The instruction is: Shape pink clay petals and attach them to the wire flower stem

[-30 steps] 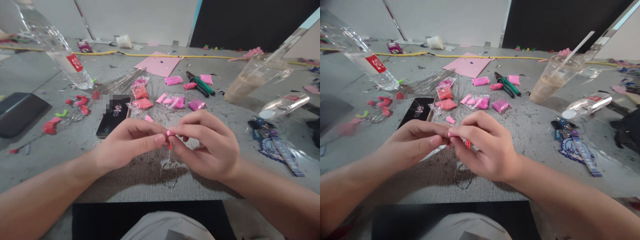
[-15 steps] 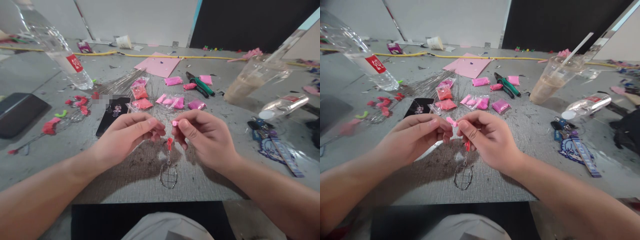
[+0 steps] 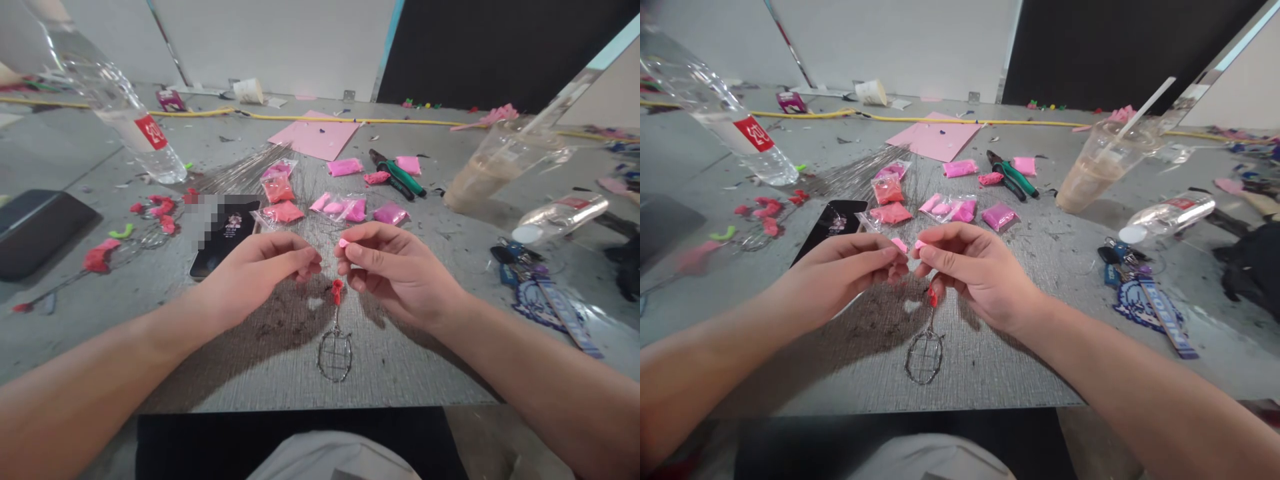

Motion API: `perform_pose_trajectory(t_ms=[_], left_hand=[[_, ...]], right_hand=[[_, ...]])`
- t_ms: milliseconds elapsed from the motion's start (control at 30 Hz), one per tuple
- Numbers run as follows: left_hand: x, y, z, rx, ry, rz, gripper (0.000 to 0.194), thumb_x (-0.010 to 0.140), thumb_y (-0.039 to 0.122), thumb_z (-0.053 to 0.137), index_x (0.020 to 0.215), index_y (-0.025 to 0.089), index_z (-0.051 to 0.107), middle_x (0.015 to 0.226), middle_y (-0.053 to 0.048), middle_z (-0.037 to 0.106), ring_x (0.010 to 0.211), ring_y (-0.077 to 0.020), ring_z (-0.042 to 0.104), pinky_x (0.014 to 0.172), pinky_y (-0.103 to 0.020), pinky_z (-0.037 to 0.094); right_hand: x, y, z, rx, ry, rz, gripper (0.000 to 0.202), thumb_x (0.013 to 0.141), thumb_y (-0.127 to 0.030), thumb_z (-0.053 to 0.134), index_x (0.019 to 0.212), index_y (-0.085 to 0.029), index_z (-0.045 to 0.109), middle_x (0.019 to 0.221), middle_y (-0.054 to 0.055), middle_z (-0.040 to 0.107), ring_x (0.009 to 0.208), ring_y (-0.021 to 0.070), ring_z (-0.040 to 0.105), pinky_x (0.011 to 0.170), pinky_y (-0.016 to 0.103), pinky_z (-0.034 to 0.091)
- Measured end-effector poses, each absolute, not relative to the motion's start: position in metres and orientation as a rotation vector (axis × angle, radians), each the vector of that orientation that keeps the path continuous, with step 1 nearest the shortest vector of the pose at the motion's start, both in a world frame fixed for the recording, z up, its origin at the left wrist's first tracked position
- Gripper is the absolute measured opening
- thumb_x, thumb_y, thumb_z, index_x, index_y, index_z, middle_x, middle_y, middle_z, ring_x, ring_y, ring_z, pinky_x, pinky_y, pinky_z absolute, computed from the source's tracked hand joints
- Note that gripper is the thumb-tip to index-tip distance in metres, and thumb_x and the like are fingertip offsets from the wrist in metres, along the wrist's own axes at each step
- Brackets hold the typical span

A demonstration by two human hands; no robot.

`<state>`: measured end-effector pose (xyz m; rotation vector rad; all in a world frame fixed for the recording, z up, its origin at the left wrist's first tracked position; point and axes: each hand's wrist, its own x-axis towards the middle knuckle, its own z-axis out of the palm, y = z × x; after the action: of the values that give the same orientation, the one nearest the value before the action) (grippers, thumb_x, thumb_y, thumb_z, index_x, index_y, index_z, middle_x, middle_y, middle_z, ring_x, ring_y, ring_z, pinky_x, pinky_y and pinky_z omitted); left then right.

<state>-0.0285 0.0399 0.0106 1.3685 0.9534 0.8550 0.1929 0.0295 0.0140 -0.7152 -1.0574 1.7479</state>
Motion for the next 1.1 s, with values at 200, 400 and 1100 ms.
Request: perform_pose_trajectory(t_ms=[200,400,1100], left_hand=[[-0.027,0.042,0.017,1.595,1.209,0.690,0.027,0.093,0.046,0.068,0.084,0.021,0.074,0.085,-0.002,0.072,0.084,-0.0177,0.064,0.069,-0.027,0.046],[-0.030,0.050,0.024,1.841,1.405,0.823,0.023,0.093,0.037,0.065,0.081,0.019,0.073,0.074,0.000,0.069,0.067,-0.0139,0.059,0.063,-0.027,0.043],[-0.051,0.086,-0.005,2.664,1.177,0.589,0.026,0.098,0.028,0.056,0.106,0.014,0.077,0.105,-0.012,0.075,0.099,-0.0277,0.070,0.090,-0.044,0.055]], right_hand=[[0.195,0.034,0.013,-0.752,-1.024,1.766,0.012,0.087,-0.028,0.083,0.082,-0.020,0.076,0.078,-0.002,0.073,0.065,0.0080,0.068,0.054,0.017,0.051],[0.198,0.043,0.009,-0.837,-1.017,1.744,0.016,0.079,-0.025,0.089,0.082,-0.020,0.074,0.083,-0.001,0.074,0.072,0.0107,0.070,0.057,0.019,0.051],[0.200,0.066,-0.014,-0.866,-1.115,1.821,0.031,0.067,-0.028,0.097,0.084,-0.021,0.072,0.083,-0.002,0.076,0.073,0.0117,0.072,0.066,0.024,0.057]])
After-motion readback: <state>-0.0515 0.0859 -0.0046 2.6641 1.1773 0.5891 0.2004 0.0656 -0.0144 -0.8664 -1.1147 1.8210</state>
